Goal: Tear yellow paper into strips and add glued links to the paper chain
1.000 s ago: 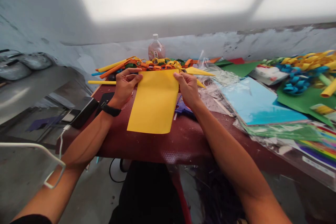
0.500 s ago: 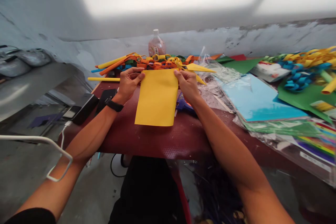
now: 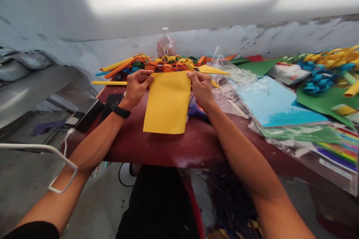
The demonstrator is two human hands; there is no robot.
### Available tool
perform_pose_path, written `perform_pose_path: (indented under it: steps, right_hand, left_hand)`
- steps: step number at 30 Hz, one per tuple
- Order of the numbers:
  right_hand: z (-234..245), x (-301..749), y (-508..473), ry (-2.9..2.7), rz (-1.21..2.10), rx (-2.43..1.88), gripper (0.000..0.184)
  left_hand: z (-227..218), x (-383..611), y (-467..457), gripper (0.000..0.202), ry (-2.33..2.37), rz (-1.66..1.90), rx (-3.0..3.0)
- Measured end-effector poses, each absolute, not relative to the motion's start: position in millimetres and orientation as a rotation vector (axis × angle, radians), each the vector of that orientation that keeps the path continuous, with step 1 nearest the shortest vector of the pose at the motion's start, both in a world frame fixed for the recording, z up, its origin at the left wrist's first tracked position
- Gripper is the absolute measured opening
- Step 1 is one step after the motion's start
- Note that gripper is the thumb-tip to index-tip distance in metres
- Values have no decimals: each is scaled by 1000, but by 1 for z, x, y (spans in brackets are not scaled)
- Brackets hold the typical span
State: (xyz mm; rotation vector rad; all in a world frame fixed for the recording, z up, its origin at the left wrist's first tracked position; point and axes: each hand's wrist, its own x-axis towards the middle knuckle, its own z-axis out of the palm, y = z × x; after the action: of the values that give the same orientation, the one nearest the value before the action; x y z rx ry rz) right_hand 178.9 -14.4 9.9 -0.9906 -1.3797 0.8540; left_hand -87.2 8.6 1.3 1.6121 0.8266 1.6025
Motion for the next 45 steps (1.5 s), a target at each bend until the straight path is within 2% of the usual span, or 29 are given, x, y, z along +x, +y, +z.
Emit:
perform_pose_path:
  steps: [10,20,31,45]
  right_hand:
    - [21,177,-30,-1420,1104,-975,63]
    - [17,180,-32,-1491,1300,-1003,55]
    - [19,180,-34,-1529,1321,-1043,48]
    - [18,178,-35,-1541,1317,-1018,38]
  left_hand:
    - [-4,-91,18,53,828,1714,1526]
    - [-7,-99,28,54,844,1793,1455]
    - [-12,-105,37,48,867,1852,1381]
    - [-13,-113,45,54,978,1971,1389]
